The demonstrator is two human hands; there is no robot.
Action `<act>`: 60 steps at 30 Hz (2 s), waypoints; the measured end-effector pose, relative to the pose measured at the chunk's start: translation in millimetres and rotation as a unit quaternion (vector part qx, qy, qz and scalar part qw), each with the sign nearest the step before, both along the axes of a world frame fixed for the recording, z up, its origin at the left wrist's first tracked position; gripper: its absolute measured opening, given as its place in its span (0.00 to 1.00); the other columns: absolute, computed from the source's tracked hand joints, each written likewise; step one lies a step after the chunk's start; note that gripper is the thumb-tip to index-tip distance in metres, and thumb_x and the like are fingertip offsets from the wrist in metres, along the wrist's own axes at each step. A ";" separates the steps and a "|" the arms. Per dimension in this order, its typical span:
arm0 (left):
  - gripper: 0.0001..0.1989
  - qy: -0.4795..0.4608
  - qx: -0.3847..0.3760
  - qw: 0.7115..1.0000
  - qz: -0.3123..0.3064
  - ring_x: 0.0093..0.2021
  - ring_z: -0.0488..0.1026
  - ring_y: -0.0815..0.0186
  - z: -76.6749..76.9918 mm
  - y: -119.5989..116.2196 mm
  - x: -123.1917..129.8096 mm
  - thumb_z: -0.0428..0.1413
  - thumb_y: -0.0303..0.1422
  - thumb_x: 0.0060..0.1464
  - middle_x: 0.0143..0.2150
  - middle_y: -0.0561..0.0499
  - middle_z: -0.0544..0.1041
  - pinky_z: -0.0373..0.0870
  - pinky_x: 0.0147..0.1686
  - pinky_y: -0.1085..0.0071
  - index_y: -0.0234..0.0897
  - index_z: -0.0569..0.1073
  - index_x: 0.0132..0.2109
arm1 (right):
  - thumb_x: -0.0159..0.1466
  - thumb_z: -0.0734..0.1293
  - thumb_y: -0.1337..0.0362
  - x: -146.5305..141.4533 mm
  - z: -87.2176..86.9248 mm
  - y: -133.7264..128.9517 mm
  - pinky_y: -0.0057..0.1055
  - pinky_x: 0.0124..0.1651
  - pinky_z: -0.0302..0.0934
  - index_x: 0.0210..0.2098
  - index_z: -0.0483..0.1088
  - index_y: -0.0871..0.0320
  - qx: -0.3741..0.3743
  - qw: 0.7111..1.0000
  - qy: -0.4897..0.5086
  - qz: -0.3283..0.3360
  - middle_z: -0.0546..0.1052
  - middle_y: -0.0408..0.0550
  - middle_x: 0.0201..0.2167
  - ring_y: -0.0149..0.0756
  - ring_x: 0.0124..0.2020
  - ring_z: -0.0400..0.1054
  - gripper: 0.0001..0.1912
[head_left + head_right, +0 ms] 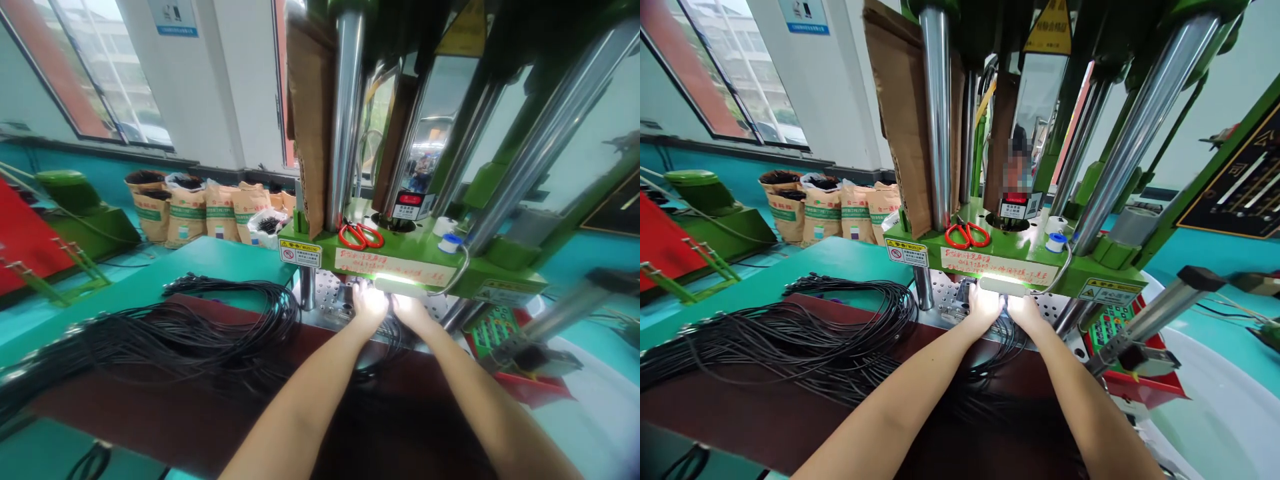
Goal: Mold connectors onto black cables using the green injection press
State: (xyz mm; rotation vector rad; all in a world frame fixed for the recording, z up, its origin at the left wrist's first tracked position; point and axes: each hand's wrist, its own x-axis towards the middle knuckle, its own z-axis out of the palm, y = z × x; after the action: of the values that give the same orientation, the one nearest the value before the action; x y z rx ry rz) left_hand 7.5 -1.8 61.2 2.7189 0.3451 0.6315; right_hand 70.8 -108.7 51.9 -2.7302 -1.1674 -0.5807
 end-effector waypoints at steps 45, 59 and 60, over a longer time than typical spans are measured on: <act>0.23 0.053 0.047 0.976 -0.206 0.55 0.59 0.62 -16.5 64.8 -0.3 0.43 0.43 0.55 0.56 0.48 0.64 0.56 0.52 0.63 0.41 0.60 0.56 | 0.64 0.54 0.62 -6.7 4.4 11.5 0.36 0.48 0.55 0.43 0.69 0.62 -0.071 0.995 0.051 0.038 0.74 0.57 0.40 0.43 0.44 0.66 0.17; 0.27 0.107 0.026 0.973 -0.201 0.54 0.62 0.61 -9.1 85.9 -7.7 0.42 0.47 0.55 0.60 0.48 0.59 0.55 0.53 0.66 0.44 0.53 0.60 | 0.65 0.52 0.57 -6.0 13.1 -4.0 0.36 0.47 0.56 0.40 0.71 0.59 -0.063 0.994 0.091 -0.014 0.74 0.54 0.41 0.43 0.45 0.66 0.20; 0.27 0.112 0.024 0.974 -0.195 0.54 0.62 0.61 -9.7 87.0 -8.9 0.42 0.47 0.55 0.60 0.49 0.59 0.55 0.53 0.66 0.45 0.53 0.60 | 0.65 0.52 0.57 -5.5 12.0 -5.6 0.37 0.48 0.55 0.40 0.72 0.59 -0.061 0.994 0.093 -0.016 0.74 0.54 0.41 0.43 0.45 0.66 0.20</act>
State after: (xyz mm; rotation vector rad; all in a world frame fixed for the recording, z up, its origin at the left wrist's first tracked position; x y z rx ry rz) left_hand -1.4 85.1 51.6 2.7936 -0.1579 0.2276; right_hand 65.3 -114.3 64.0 -2.8355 -1.1508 -0.2583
